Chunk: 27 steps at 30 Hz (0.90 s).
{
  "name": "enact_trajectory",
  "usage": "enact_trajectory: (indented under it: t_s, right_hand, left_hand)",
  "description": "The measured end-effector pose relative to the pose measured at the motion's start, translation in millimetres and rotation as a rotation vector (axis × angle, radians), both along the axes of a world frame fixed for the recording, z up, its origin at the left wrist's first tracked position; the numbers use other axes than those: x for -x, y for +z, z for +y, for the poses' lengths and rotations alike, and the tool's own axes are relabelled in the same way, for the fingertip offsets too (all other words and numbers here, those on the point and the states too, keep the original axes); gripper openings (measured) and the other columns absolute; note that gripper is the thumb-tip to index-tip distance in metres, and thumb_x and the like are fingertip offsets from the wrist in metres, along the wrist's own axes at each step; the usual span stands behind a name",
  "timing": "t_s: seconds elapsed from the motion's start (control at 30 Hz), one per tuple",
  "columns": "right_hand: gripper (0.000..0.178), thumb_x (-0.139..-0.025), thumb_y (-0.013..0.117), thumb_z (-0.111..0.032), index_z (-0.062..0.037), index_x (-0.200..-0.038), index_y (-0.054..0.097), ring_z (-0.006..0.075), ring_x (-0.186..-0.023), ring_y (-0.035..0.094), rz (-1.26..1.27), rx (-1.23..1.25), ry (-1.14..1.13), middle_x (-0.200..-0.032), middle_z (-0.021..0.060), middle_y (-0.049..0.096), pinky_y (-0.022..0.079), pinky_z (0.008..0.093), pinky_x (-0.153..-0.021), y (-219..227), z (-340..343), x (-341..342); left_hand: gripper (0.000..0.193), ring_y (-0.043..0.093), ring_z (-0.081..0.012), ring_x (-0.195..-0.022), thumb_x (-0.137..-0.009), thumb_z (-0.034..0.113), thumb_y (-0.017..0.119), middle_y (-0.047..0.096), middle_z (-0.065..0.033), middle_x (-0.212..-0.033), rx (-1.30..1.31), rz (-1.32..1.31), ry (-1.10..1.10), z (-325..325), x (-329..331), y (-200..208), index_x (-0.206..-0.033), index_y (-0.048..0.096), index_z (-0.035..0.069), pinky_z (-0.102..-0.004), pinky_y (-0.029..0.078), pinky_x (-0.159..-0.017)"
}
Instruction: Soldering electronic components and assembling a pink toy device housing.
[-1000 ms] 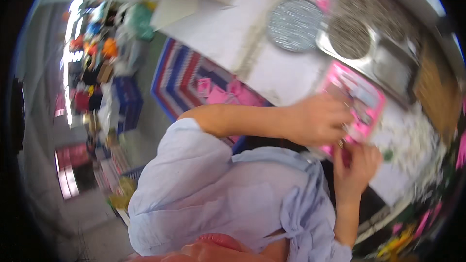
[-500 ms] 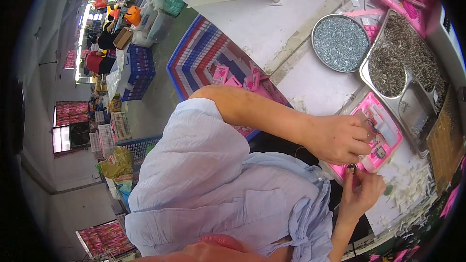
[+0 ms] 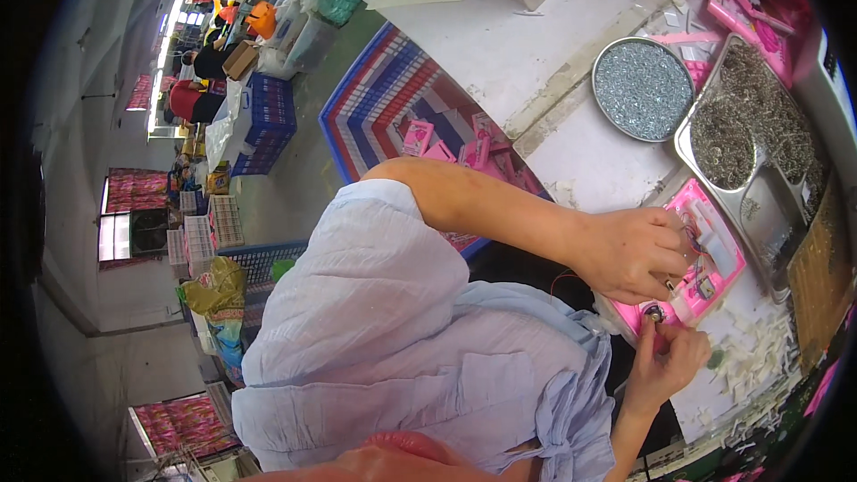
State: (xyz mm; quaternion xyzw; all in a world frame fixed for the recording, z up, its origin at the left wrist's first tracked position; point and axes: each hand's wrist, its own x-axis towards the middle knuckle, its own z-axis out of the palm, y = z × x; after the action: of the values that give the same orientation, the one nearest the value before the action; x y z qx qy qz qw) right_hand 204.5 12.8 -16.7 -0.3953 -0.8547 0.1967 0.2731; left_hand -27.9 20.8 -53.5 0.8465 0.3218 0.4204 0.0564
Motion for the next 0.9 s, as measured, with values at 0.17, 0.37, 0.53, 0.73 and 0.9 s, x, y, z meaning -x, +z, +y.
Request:
enact_trajectory:
  t_s: [0.17, 0.37, 0.53, 0.73, 0.9]
  right_hand:
    - [0.034, -0.081, 0.087, -0.012, -0.0075, -0.074, 0.054, 0.0235, -0.066, 0.042, 0.017, 0.051, -0.021, -0.067, 0.0040, 0.047, 0.033, 0.0387, -0.069, -4.5, -5.3, -2.9]
    - [0.036, -0.077, 0.087, -0.006, -0.0086, -0.072, 0.051, 0.0239, -0.065, 0.040, 0.067, 0.118, -0.045, -0.065, 0.0040, 0.044, 0.032, 0.0385, -0.067, -4.9, -1.9, -14.3]
    - [0.030, -0.076, 0.082, 0.002, -0.0051, -0.073, 0.053, 0.0178, -0.067, 0.040, 0.124, 0.165, -0.110, -0.069, 0.0024, 0.044, 0.032, 0.0310, -0.065, 31.4, 18.3, -35.7]
    - [0.024, -0.081, 0.080, 0.003, -0.0034, -0.076, 0.057, 0.0106, -0.069, 0.044, 0.182, 0.216, -0.379, -0.072, -0.0009, 0.048, 0.034, 0.0255, -0.066, 34.5, 24.8, -78.1]
    - [0.014, -0.080, 0.080, 0.001, -0.0018, -0.085, 0.067, 0.0126, -0.072, 0.054, 0.130, 0.201, -0.300, -0.076, 0.0021, 0.058, 0.040, 0.0265, -0.068, 22.2, 25.7, -65.7]
  left_hand:
    - [0.019, 0.060, -0.0283, -0.101, -0.077, 0.029, 0.075, 0.062, -0.0059, -0.097, 0.013, -0.010, -0.004, -4.5, 0.9, -4.8, -0.086, 0.071, 0.013, -0.0466, 0.044, -0.092]
    - [0.017, 0.063, -0.0296, -0.098, -0.076, 0.024, 0.074, 0.064, -0.0070, -0.098, 0.060, -0.069, -0.056, 6.2, 0.1, -1.3, -0.087, 0.071, 0.012, -0.0470, 0.048, -0.086]
    - [0.025, 0.063, -0.0267, -0.091, -0.072, 0.009, 0.075, 0.065, -0.0060, -0.100, 0.167, -0.155, -0.066, 3.6, 9.9, 4.5, -0.097, 0.074, 0.010, -0.0407, 0.046, -0.072]
    - [0.030, 0.054, -0.0213, -0.075, -0.068, 0.003, 0.077, 0.064, -0.0040, -0.099, 0.238, 0.000, 0.243, -7.7, 33.8, 33.5, -0.097, 0.076, 0.012, -0.0356, 0.041, -0.071]
    - [0.029, 0.058, -0.0205, -0.078, -0.069, 0.007, 0.080, 0.064, -0.0011, -0.101, 0.274, 0.026, 0.177, -13.9, 19.6, 31.5, -0.096, 0.074, 0.014, -0.0386, 0.041, -0.077]
